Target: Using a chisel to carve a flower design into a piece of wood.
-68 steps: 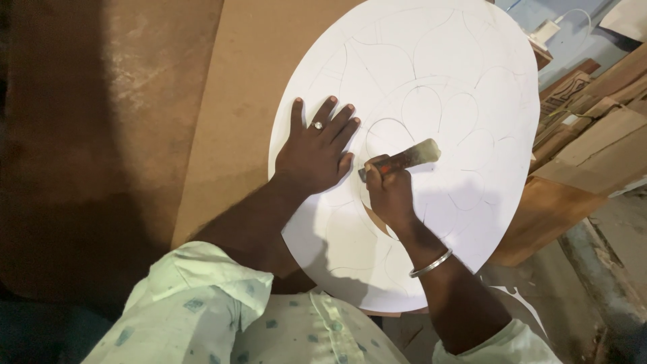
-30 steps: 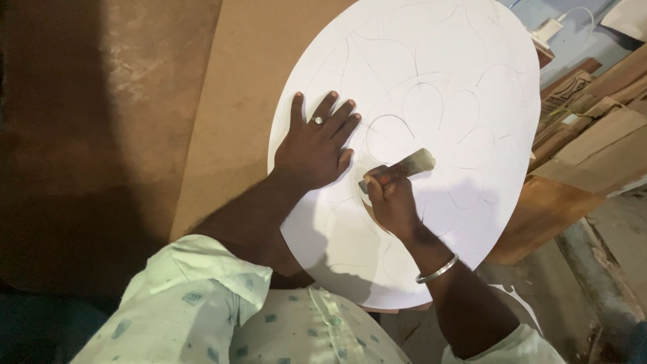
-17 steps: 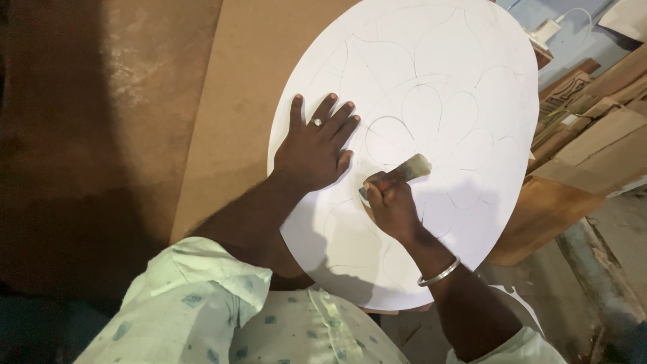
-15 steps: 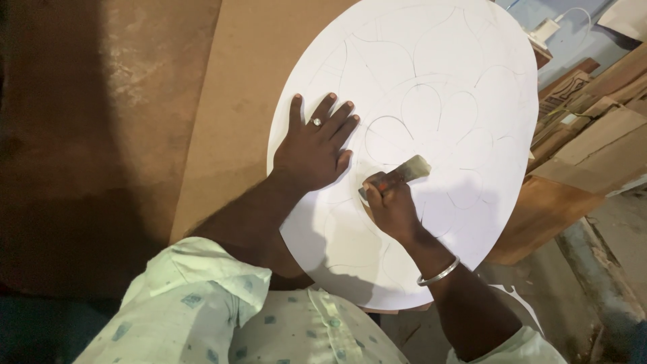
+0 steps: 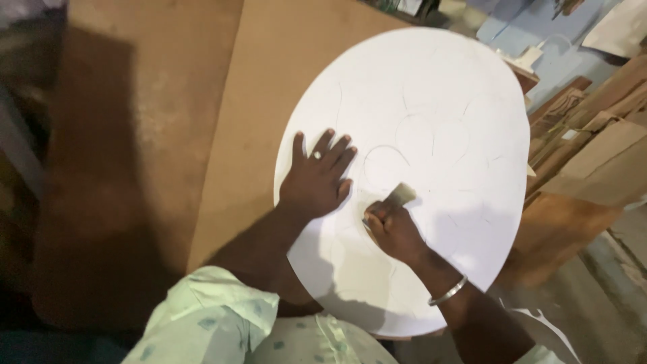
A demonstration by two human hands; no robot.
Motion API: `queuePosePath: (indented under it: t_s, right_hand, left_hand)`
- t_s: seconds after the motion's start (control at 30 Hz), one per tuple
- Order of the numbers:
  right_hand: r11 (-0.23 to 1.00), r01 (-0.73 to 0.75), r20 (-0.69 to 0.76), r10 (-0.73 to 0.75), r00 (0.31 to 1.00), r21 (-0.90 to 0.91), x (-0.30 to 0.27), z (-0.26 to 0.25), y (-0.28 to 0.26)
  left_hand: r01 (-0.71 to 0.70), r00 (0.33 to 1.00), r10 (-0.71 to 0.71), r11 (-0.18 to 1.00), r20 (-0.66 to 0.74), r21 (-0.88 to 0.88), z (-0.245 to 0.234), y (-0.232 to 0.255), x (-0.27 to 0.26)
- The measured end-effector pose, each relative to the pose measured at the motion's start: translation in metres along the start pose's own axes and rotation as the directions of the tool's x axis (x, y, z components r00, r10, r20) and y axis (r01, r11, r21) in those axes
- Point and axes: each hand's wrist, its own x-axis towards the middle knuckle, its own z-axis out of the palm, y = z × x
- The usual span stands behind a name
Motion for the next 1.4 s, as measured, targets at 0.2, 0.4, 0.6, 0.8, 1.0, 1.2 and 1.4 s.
queuePosePath:
  t_s: [0.2, 0.4, 0.6, 0.8, 1.0, 1.2, 1.4]
  right_hand:
    - [0.998, 0.035, -0.048, -0.037, 0.998, -0.045, -0.007, 0.007, 0.007]
    - [0.996, 0.081, -0.109, -0.078, 0.991, 0.024, -0.008, 0.012, 0.017]
    - [0.989, 0.044, -0.254, -0.007, 0.967, 0.144, -0.008, 0.017, 0.008]
    - [0.921, -0.100, -0.293, 0.220, 0.930, 0.376, -0.011, 0.031, 0.007]
    - [0.926, -0.218, -0.413, 0.337, 0.846, 0.308, -0.008, 0.036, -0.005]
    - [0.932, -0.267, -0.448, 0.354, 0.821, 0.246, -0.003, 0.031, -0.018]
    - [0.930, -0.274, -0.450, 0.359, 0.818, 0.244, -0.001, 0.034, -0.015]
  left_hand:
    - [-0.026, 1.000, 0.026, 1.000, -0.008, 0.017, -0.007, 0.000, 0.001]
    - [-0.019, 1.000, 0.019, 1.000, 0.007, 0.023, -0.010, 0.002, 0.001]
    - [-0.023, 0.999, 0.022, 0.999, 0.030, 0.030, -0.011, 0.002, 0.001]
    - [-0.021, 1.000, 0.021, 0.999, 0.023, 0.033, -0.008, 0.002, 0.001]
    - [-0.020, 0.999, 0.020, 0.999, 0.027, 0.025, -0.010, 0.002, 0.000]
    - [-0.011, 0.998, 0.009, 0.999, 0.059, 0.040, -0.011, 0.003, 0.002]
    - [-0.004, 0.996, -0.002, 0.998, 0.093, 0.068, -0.009, 0.003, 0.002]
